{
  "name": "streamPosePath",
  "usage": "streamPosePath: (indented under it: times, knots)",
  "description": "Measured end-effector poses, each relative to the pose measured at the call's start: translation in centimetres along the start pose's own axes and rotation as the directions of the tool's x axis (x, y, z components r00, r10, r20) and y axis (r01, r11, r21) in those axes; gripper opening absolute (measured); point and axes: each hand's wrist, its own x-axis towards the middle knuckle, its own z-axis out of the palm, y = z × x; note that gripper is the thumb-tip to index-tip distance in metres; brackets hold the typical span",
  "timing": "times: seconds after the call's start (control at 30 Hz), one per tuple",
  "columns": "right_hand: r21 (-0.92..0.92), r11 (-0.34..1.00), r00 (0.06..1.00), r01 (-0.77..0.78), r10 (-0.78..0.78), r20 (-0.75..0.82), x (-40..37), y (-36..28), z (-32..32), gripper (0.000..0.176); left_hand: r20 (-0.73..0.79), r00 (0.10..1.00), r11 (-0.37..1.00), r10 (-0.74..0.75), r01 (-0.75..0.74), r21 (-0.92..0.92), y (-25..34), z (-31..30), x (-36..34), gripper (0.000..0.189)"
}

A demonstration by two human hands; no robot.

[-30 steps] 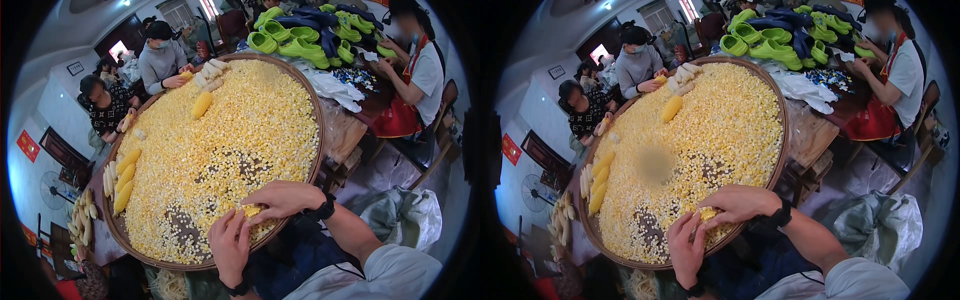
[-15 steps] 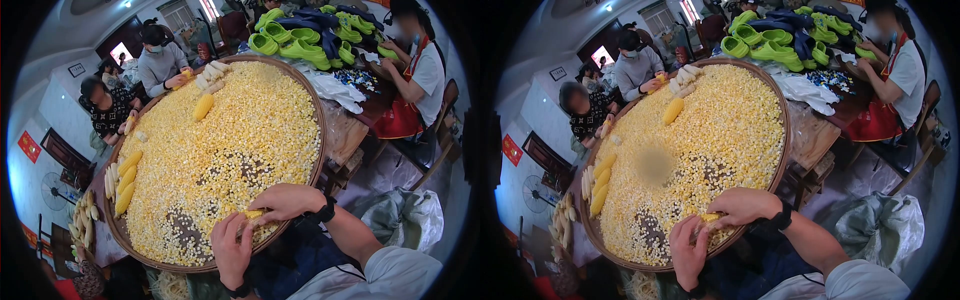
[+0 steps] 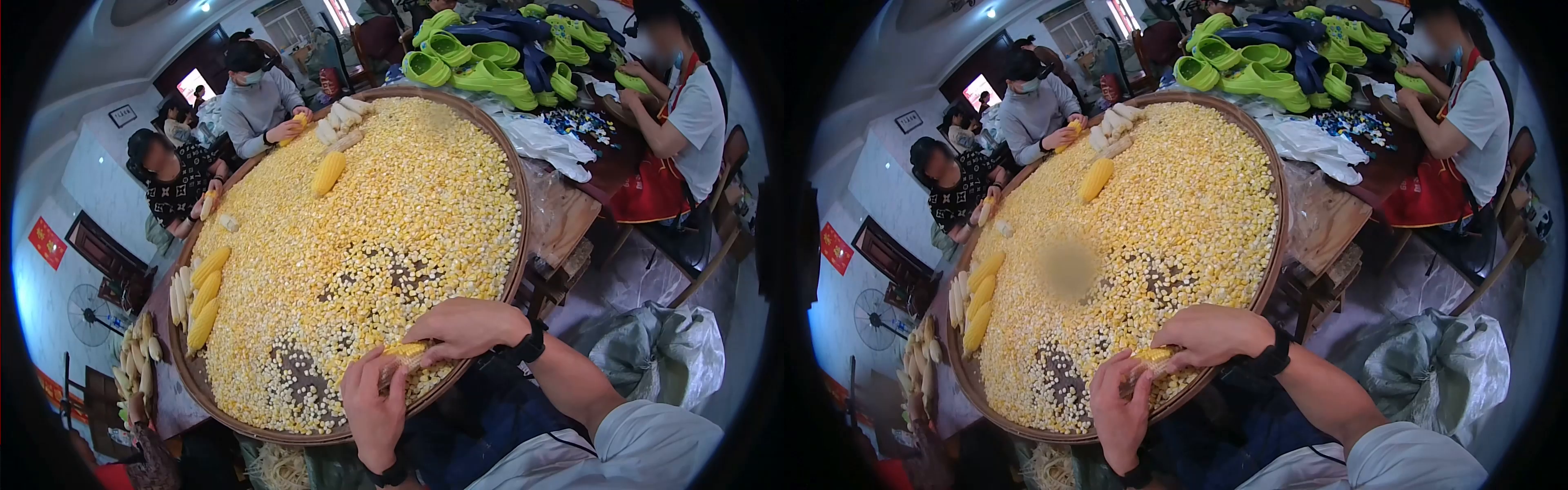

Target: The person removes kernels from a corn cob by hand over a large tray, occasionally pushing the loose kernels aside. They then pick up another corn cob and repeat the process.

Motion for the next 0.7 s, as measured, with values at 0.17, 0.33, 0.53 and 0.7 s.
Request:
streamPosePath:
  times: [0.17,0.33,0.53,0.7]
  knots:
    - [-0.046,0.998,0.995,-0.04,0.044,0.09,0.2,-0.3,-0.5,0.045,0.001,0.995,0.991,0.101,-0.1,0.093,-0.1,0.1,0.2,0.022]
    - [-0.06,0.997,0.991,-0.052,0.059,0.121,0.2,-0.4,-0.8,0.051,-0.004,0.997,0.997,0.074,-0.074,0.011,-1.3,0.3,-0.5,0.024]
    - [-0.002,1.0,1.0,-0.016,0.016,0.008,0.0,-0.3,-0.2,0.039,-0.016,0.999,0.999,0.032,-0.032,0.007,-0.6,0.1,-0.4,0.021]
    - [-0.004,1.0,1.0,0.003,-0.003,0.014,0.0,-0.2,-0.2,0.04,0.014,0.993,0.99,0.118,-0.119,0.079,-0.5,0.0,0.1,0.019]
